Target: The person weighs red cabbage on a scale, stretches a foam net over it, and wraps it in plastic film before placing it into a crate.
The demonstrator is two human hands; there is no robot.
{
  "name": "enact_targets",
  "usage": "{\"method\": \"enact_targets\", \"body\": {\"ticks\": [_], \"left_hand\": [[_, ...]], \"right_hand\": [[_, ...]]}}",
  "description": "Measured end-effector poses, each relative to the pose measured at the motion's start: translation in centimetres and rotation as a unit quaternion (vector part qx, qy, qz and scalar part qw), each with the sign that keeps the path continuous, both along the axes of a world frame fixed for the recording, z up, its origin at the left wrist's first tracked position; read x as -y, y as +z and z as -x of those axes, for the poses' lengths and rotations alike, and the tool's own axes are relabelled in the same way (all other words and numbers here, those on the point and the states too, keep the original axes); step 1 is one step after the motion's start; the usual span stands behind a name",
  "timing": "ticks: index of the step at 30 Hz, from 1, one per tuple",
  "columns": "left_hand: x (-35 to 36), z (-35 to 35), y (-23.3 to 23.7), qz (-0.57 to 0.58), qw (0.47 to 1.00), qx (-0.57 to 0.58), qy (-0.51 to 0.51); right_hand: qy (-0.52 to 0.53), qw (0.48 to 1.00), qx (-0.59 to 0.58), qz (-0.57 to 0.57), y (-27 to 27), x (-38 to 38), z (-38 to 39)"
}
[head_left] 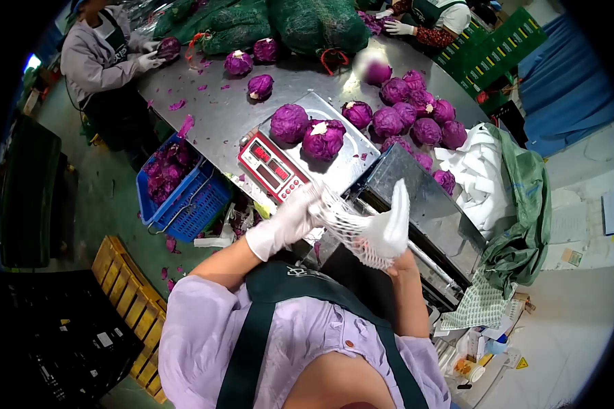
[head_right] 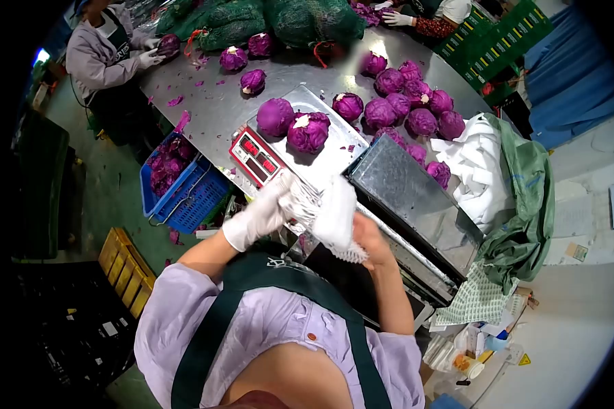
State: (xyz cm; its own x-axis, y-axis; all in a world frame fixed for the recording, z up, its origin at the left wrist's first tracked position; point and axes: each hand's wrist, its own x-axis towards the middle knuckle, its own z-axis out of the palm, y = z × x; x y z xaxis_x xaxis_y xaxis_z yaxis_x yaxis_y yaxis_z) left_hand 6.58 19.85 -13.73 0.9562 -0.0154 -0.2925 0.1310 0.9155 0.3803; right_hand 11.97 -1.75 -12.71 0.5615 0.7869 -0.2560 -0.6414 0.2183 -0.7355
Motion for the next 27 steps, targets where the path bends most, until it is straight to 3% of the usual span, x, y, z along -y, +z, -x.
{"method": "enact_targets", "body": {"ticks": [1,3,4,5,6,7,8,9,10,11,12,13,15,16,17,19,21,22,23,25,27], "left_hand": [[-1.1,-0.2,0.4,0.038,0.999,-0.004,0.01],[-3.2,0.2,0.6,0.086,0.993,0.041,-0.066],[-2.6,1.0,5.0,0.06,0.998,-0.02,-0.026],[-3.2,1.3,4.5,0.008,0.998,-0.001,-0.06],[-3.8,1.4,2.9,-0.049,0.994,0.033,-0.091],[-4.4,1.4,1.2,-0.105,0.985,0.069,-0.121],[-5.1,1.5,0.7,-0.241,0.945,0.106,-0.194],[-4.5,1.8,2.3,-0.308,0.92,0.11,-0.214],[-4.7,1.4,0.8,-0.36,0.897,0.096,-0.237],[-5.0,1.0,-0.6,-0.411,0.871,0.082,-0.258],[-4.9,0.9,-0.5,-0.405,0.876,0.035,-0.259],[-5.0,0.9,-0.5,-0.481,0.849,0.004,-0.221],[-7.0,0.1,-2.4,-0.518,0.825,-0.05,-0.221],[-7.9,-0.5,-2.9,-0.604,0.765,-0.127,-0.184],[-8.4,-0.4,-3.5,-0.466,0.879,-0.094,-0.043],[-10.9,-0.4,-3.5,-0.507,0.858,-0.082,0.018],[-11.6,-0.1,-2.2,-0.269,0.958,-0.01,0.095],[-12.3,0.6,-2.9,-0.177,0.98,-0.018,0.09],[-12.1,0.8,-3.6,-0.175,0.98,-0.017,0.092],[-11.2,0.9,-4.6,-0.025,0.997,-0.072,0.019],[-8.9,0.8,-2.2,-0.041,0.993,-0.102,0.046]], "right_hand": [[-0.012,0.994,0.076,0.072,-0.2,0.2,0.6],[0.195,0.957,0.137,0.168,1.2,0.2,-0.6],[0.177,0.937,0.197,0.226,1.7,0.1,-1.4],[0.184,0.912,0.279,0.239,1.5,0.9,-3.5],[0.121,0.941,0.244,0.2,2.9,0.6,-4.5],[0.061,0.912,0.318,0.25,2.7,0.8,-6.3],[-0.048,0.92,0.303,0.246,2.6,0.3,-7.1],[-0.108,0.868,0.371,0.312,2.8,0.1,-8.4],[-0.135,0.827,0.439,0.325,1.6,0.8,-10.2],[-0.216,0.828,0.444,0.268,3.2,-0.9,-9.4],[-0.228,0.847,0.413,0.245,3.8,-1.7,-9.1],[-0.237,0.866,0.381,0.222,4.1,-2.2,-8.8],[-0.21,0.937,0.238,0.145,3.7,-3.5,-7.4],[-0.193,0.958,0.179,0.118,2.7,-3.6,-7.3],[-0.186,0.963,0.141,0.136,3.2,-4.5,-6.2],[-0.124,0.961,0.097,0.226,3.2,-5.3,-4.5],[0.027,0.92,0.239,0.31,2.3,-5.2,-4.2],[0.036,0.89,0.294,0.347,2.0,-5.6,-4.2],[0.038,0.889,0.296,0.347,1.6,-6.0,-4.5],[-0.117,0.688,0.528,0.485,-0.9,-6.7,-6.2],[-0.252,0.608,0.631,0.409,-3.2,-7.4,-8.7]]}}
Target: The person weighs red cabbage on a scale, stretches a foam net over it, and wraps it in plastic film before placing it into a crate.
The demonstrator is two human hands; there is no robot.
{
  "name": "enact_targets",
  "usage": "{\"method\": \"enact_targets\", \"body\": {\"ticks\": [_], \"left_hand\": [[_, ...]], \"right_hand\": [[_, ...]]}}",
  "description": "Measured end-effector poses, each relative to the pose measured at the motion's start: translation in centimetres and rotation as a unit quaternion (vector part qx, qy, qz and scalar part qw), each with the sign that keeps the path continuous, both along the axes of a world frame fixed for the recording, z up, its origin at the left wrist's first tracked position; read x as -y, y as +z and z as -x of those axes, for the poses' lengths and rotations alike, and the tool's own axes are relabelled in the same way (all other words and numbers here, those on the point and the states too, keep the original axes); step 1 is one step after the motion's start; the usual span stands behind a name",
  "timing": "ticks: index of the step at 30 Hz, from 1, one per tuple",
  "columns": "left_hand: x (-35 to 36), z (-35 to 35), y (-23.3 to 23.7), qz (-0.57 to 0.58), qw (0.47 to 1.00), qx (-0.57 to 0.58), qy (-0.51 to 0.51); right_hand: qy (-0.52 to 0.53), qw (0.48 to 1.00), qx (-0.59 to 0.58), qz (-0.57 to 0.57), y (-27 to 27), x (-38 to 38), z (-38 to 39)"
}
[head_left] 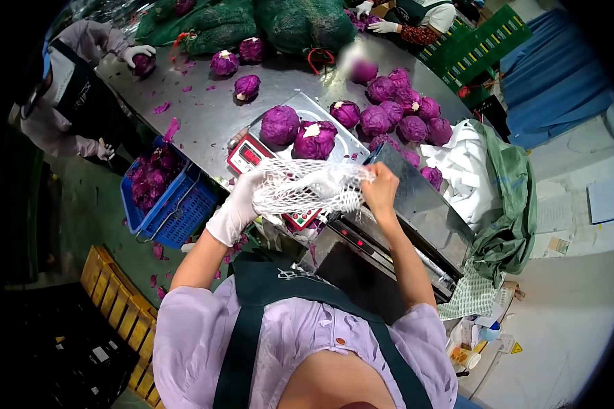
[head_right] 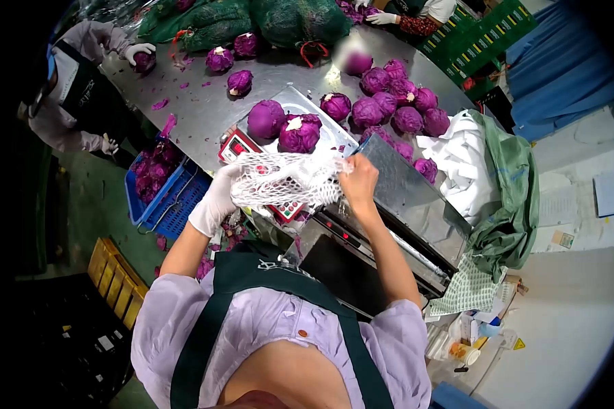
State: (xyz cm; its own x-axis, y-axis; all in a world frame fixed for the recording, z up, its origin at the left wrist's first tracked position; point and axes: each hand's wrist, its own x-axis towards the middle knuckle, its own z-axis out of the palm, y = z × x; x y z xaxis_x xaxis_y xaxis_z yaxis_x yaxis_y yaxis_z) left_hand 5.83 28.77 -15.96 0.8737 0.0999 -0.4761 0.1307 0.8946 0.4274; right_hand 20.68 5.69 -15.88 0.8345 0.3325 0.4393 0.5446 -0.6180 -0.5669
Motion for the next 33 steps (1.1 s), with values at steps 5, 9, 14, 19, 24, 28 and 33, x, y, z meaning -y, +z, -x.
{"method": "enact_targets", "body": {"ticks": [5,9,14,19,24,28,33], "left_hand": [[-5.9,-5.5,-1.9,-0.702,0.701,-0.125,0.017],[-11.6,-11.5,-3.8,-0.768,0.62,-0.161,-0.015],[-14.6,-17.9,-11.4,-0.718,0.674,-0.077,-0.155],[-10.9,-16.9,-9.6,-0.527,0.845,-0.071,-0.052],[-11.2,-16.1,-8.4,-0.161,0.984,-0.005,-0.079],[-11.3,-15.9,-6.0,-0.033,0.987,0.082,-0.135],[-11.3,-16.9,-8.2,0.074,0.965,0.16,-0.192]], "right_hand": [[-0.126,0.989,-0.065,-0.05,-2.5,-4.2,-4.4],[-0.169,0.911,-0.376,-0.025,-7.5,-8.0,-7.1],[-0.021,0.746,-0.577,-0.332,-7.6,-9.6,-6.1],[-0.029,0.744,-0.606,-0.28,-4.6,-8.0,-6.5],[0.054,0.74,-0.607,-0.285,-4.8,-6.3,-8.6],[0.097,0.691,-0.659,-0.281,-2.8,-6.1,-10.3],[0.162,0.609,-0.715,-0.302,-4.2,-6.0,-13.6]]}}
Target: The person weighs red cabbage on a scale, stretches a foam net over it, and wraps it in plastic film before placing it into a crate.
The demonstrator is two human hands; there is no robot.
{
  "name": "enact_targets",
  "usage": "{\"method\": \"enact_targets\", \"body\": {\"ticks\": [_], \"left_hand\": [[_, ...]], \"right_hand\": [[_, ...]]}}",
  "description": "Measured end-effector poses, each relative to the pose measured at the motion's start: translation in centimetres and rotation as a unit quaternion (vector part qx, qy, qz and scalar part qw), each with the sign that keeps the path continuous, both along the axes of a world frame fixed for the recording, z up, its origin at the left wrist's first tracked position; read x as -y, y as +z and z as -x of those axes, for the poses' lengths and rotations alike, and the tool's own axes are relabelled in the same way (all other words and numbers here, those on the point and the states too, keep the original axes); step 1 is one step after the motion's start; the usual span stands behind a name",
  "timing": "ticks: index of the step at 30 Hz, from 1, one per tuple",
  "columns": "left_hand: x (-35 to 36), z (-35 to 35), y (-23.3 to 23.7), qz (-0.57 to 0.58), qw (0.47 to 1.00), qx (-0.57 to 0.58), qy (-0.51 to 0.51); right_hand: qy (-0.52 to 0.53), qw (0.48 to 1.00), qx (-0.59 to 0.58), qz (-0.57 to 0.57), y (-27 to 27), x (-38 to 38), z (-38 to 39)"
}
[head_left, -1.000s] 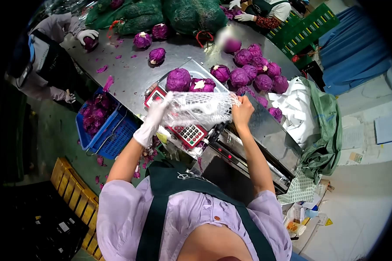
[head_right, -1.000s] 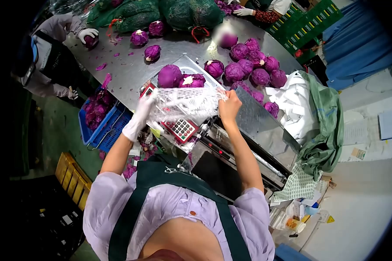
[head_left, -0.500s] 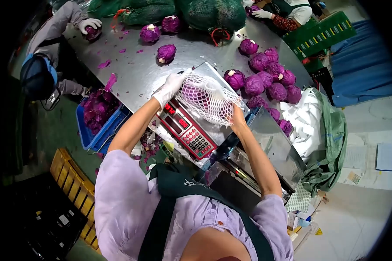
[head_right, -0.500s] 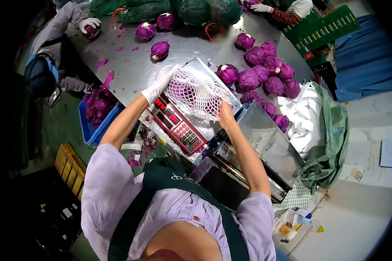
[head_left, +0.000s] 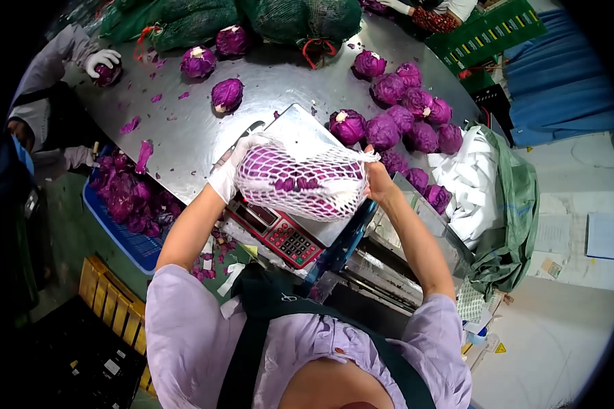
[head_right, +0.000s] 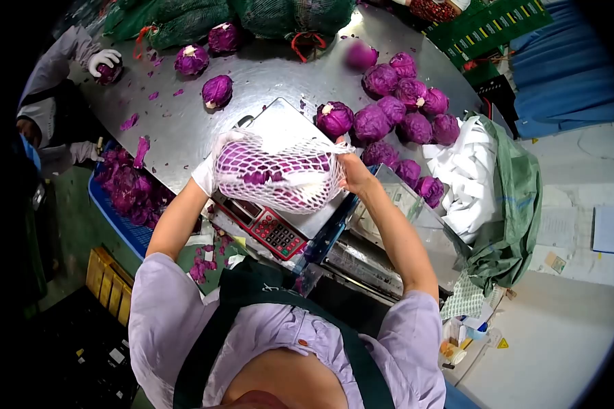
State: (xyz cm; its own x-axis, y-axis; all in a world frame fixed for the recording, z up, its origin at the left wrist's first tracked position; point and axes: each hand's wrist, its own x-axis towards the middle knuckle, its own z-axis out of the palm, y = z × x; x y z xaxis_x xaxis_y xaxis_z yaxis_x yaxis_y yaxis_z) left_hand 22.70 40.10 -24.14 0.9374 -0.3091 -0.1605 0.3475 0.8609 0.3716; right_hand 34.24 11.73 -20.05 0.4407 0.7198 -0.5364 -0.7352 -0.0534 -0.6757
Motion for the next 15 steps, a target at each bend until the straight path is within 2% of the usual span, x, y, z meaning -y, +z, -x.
{"method": "enact_targets", "body": {"ticks": [1,2,3,4,5,6,7,8,9,10,11,13,14,15], "left_hand": [[0.1,-0.3,-0.4,0.022,0.997,-0.078,-0.011],[0.3,-0.8,0.3,0.016,1.0,0.001,-0.016],[0.1,-1.3,1.1,0.011,0.996,0.081,-0.022],[-0.3,-2.2,1.6,0.011,0.996,0.081,-0.022],[-0.8,-3.3,2.0,-0.145,0.955,0.253,-0.052],[-1.1,-3.8,2.5,-0.292,0.86,0.41,-0.08],[-0.5,-3.3,4.3,-0.292,0.861,0.408,-0.08],[0.9,-2.6,6.8,-0.449,0.806,0.347,-0.17],[1.7,-2.1,8.1,-0.588,0.717,0.273,-0.254],[2.0,-2.2,6.6,-0.562,0.696,0.377,-0.24],[2.2,-1.8,8.1,-0.608,0.656,0.347,-0.282],[1.6,-1.2,8.9,-0.655,0.637,0.374,-0.157],[1.0,-0.7,8.3,-0.681,0.649,0.332,-0.078],[0.3,-0.1,8.1,-0.7,0.653,0.288,0.001]], "right_hand": [[-0.009,1.0,-0.002,-0.016,-0.7,0.1,-0.6],[-0.03,0.998,-0.044,-0.026,1.6,-0.6,-0.4],[0.071,0.996,0.014,-0.058,2.0,-0.7,-1.6],[0.187,0.977,0.061,-0.081,1.0,-0.8,-4.4],[0.301,0.942,0.106,-0.102,-0.1,-0.7,-6.4],[0.324,0.925,0.192,-0.046,3.9,-2.5,-5.4],[0.379,0.887,0.264,-0.018,5.3,-3.4,-5.5],[0.429,0.845,0.316,0.045,5.8,-4.0,-5.2],[0.474,0.794,0.366,0.108,6.7,-4.7,-4.6],[0.503,0.739,0.435,0.108,8.3,-5.0,-3.9],[0.503,0.738,0.436,0.107,9.0,-5.1,-3.4],[0.552,0.631,0.524,0.154,9.9,-5.0,-2.7],[0.513,0.603,0.58,0.191,9.7,-4.4,-2.8],[0.414,0.617,0.649,0.164,9.8,-3.5,-2.7]]}}
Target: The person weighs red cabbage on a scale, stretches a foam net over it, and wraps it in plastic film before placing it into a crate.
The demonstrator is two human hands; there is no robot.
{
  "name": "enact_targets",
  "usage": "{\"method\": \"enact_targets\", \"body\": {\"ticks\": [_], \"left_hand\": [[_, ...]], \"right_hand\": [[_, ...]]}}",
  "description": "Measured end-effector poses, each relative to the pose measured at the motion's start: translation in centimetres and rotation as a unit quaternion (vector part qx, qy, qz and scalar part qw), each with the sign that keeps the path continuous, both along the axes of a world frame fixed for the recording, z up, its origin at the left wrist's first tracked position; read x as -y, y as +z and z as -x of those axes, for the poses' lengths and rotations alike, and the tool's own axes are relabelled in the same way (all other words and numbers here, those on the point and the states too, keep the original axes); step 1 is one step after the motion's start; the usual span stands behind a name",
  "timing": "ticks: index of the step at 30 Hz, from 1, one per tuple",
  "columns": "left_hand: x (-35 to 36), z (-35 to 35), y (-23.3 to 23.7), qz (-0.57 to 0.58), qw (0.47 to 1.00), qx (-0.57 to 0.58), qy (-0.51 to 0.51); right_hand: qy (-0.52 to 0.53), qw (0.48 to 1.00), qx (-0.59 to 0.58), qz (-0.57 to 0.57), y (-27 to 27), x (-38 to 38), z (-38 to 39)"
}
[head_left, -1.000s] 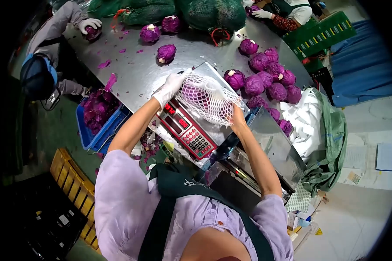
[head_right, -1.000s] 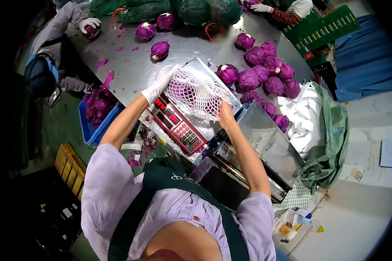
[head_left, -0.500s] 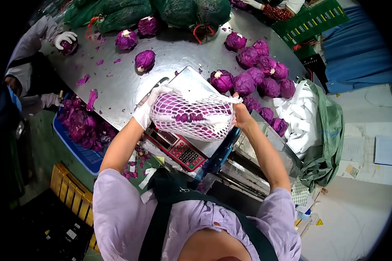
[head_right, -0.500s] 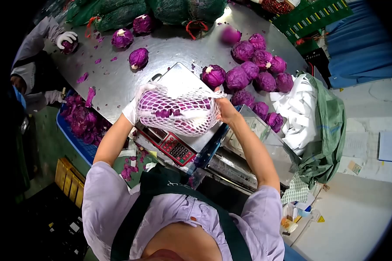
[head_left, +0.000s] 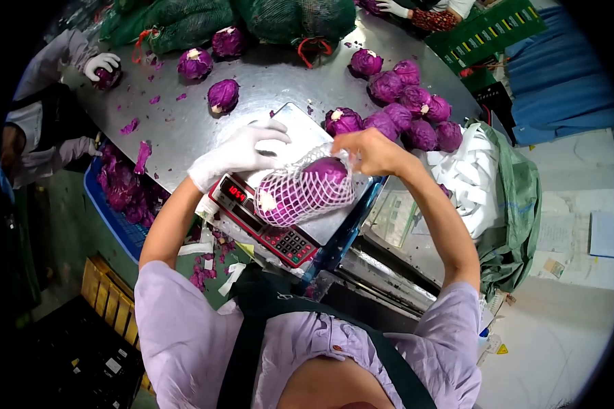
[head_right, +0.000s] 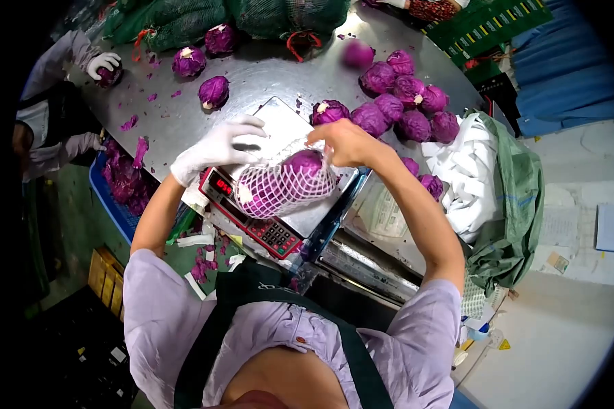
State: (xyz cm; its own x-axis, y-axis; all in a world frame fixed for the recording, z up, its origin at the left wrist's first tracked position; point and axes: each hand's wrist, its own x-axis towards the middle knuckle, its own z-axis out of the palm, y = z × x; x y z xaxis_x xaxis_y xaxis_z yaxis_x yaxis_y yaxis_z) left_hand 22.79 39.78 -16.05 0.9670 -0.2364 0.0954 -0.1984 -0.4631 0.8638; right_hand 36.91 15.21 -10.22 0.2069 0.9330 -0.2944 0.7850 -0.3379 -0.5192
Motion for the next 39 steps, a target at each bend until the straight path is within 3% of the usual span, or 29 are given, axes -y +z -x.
{"method": "enact_targets", "body": {"ticks": [2,3,4,6,7,8,10,12,14,16,18,20,22,26,28,29,30,32,34,36,38,39], "left_hand": [[-0.9,1.8,-0.1,0.067,0.997,-0.043,0.022],[-0.6,3.0,0.2,0.038,0.997,-0.068,0.009],[-0.2,4.5,0.4,0.008,0.995,-0.095,-0.003],[1.1,6.5,-3.7,-0.039,0.995,-0.083,-0.049],[2.9,6.8,-4.0,0.016,0.994,-0.103,-0.03],[4.3,7.0,-3.4,-0.024,0.996,-0.083,0.021],[4.9,6.9,-2.2,-0.031,0.997,-0.073,0.023],[5.7,6.9,-2.2,0.067,0.993,-0.073,0.062],[7.2,7.0,-1.5,0.095,0.992,-0.046,0.073],[10.3,7.1,2.5,0.119,0.989,-0.045,0.072],[13.9,6.8,5.0,0.057,0.997,0.006,0.052],[18.5,5.9,5.0,0.017,0.998,0.044,0.029],[23.7,4.9,3.5,0.074,0.996,0.032,0.03],[33.5,2.6,-0.4,0.163,0.986,0.017,0.012],[36.9,3.1,1.3,0.025,0.997,-0.013,0.071],[38.5,2.4,-0.1,0.038,0.996,-0.058,0.059],[39.8,3.1,0.6,0.003,0.994,-0.059,0.092],[41.6,3.7,1.7,-0.13,0.983,-0.027,0.13],[41.7,3.5,0.8,-0.166,0.978,0.005,0.124],[40.3,3.6,0.9,-0.116,0.991,-0.038,0.048],[38.2,3.3,1.6,0.075,0.996,-0.051,-0.015],[37.2,3.4,2.3,0.04,0.996,-0.076,-0.001]], "right_hand": [[-0.158,0.957,0.087,-0.228,-1.0,1.8,1.2],[-0.242,0.94,0.098,-0.217,-1.9,3.1,1.3],[-0.318,0.926,-0.017,-0.203,-2.6,4.3,1.8],[-0.279,0.938,-0.154,-0.137,-5.3,5.6,3.6],[-0.24,0.96,-0.119,-0.084,-6.9,5.3,4.8],[-0.279,0.925,-0.207,-0.154,-9.3,4.7,6.2],[-0.328,0.876,-0.282,-0.214,-8.6,3.8,7.1],[-0.381,0.802,-0.365,-0.28,-7.3,3.1,7.9],[-0.396,0.794,-0.338,-0.313,-7.1,5.2,7.7],[-0.404,0.777,-0.333,-0.349,-4.2,7.9,8.1],[-0.375,0.788,-0.343,-0.348,-2.4,12.3,7.2],[-0.376,0.834,-0.275,-0.297,0.2,17.2,6.7],[-0.383,0.85,-0.257,-0.255,2.9,21.3,6.5],[-0.372,0.881,-0.185,-0.225,0.9,29.5,2.8],[-0.396,0.865,-0.237,-0.196,-0.2,31.9,1.6],[-0.38,0.867,-0.256,-0.194,-1.6,32.9,0.6],[-0.396,0.885,-0.179,-0.167,-2.4,33.3,0.3],[-0.37,0.882,-0.249,-0.155,-3.3,33.6,-0.5],[-0.331,0.898,-0.245,-0.155,-3.6,33.8,-1.2],[-0.312,0.896,-0.264,-0.172,-3.0,33.8,-0.9],[-0.321,0.881,-0.251,-0.24,-4.1,34.7,-1.2],[-0.379,0.856,-0.264,-0.232,-4.1,35.4,-1.4]]}}
